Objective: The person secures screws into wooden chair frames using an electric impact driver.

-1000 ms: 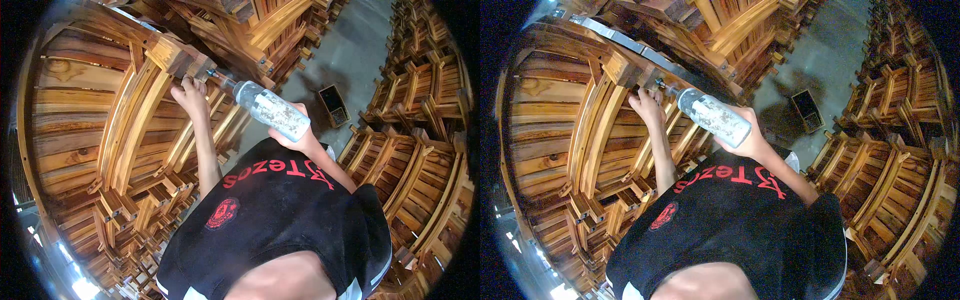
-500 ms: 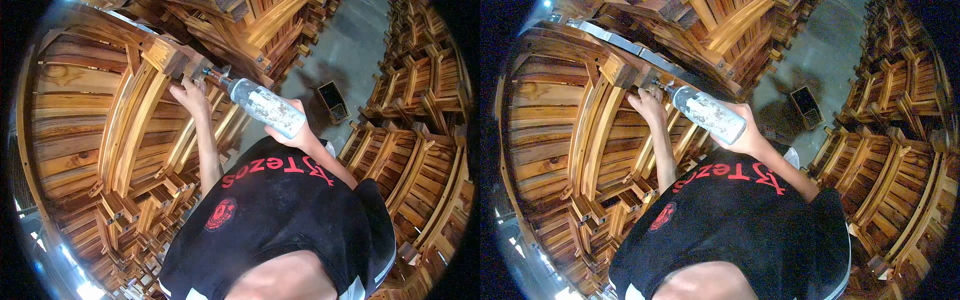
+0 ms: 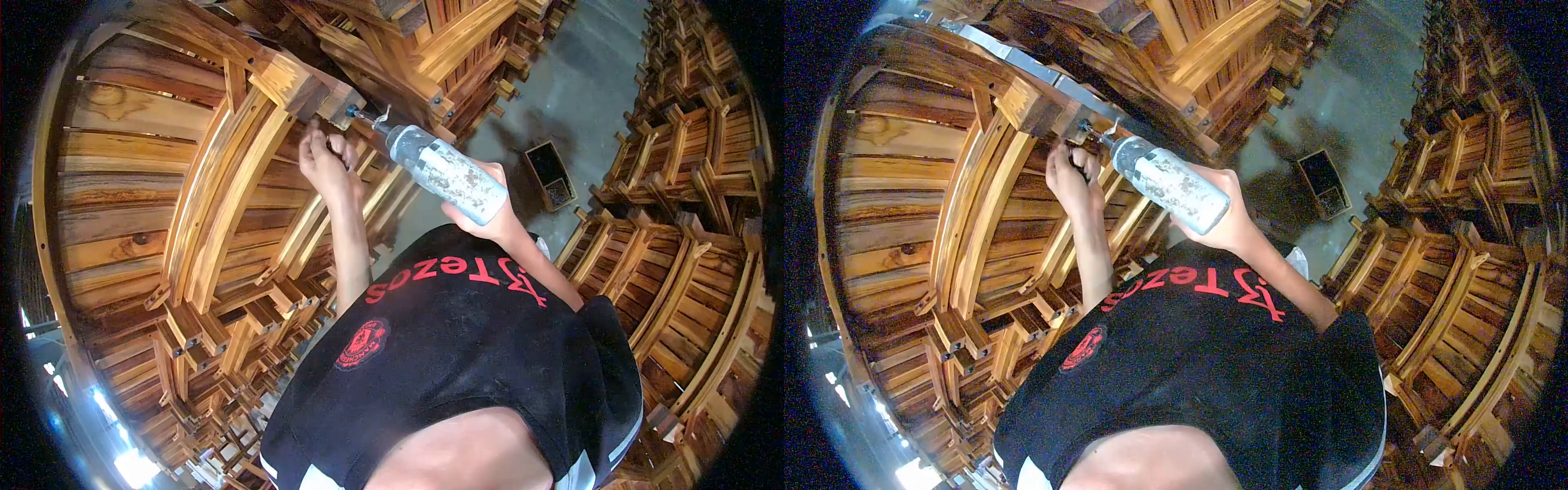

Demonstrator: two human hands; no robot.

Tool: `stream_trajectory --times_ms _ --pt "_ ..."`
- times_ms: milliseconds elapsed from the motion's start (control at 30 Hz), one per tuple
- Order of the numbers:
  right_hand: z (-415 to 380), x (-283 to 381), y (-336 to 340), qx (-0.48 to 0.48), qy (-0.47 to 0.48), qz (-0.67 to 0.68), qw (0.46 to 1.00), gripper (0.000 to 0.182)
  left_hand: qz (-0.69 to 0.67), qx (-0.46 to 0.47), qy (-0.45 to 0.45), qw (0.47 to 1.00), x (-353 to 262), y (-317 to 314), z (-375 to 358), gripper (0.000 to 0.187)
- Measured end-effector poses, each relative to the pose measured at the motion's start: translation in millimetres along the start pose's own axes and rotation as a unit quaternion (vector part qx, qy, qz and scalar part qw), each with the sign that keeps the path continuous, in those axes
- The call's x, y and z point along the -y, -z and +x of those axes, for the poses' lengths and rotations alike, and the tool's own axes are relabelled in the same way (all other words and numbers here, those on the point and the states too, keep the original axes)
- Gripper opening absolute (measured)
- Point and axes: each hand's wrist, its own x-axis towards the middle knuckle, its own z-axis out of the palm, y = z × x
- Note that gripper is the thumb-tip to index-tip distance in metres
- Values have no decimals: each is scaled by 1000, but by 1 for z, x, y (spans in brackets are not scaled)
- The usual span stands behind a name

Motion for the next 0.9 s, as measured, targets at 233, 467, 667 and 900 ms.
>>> stream_trajectory --times_ms 233,467,667,900 --pt "3 2 -1 -11 36 -36 999 38 -225 98 331 911 1 56 -13 25" --pt "-1 2 -3 -18 16 -35 999 33 -162 115 354 914 10 69 -33 13" --pt "-3 1 -3 -15 7 -43 999 28 -147 161 376 900 19 70 -45 27" --pt "-4 1 -3 -12 -1 -62 998 31 -159 145 399 891 26 71 -55 17"
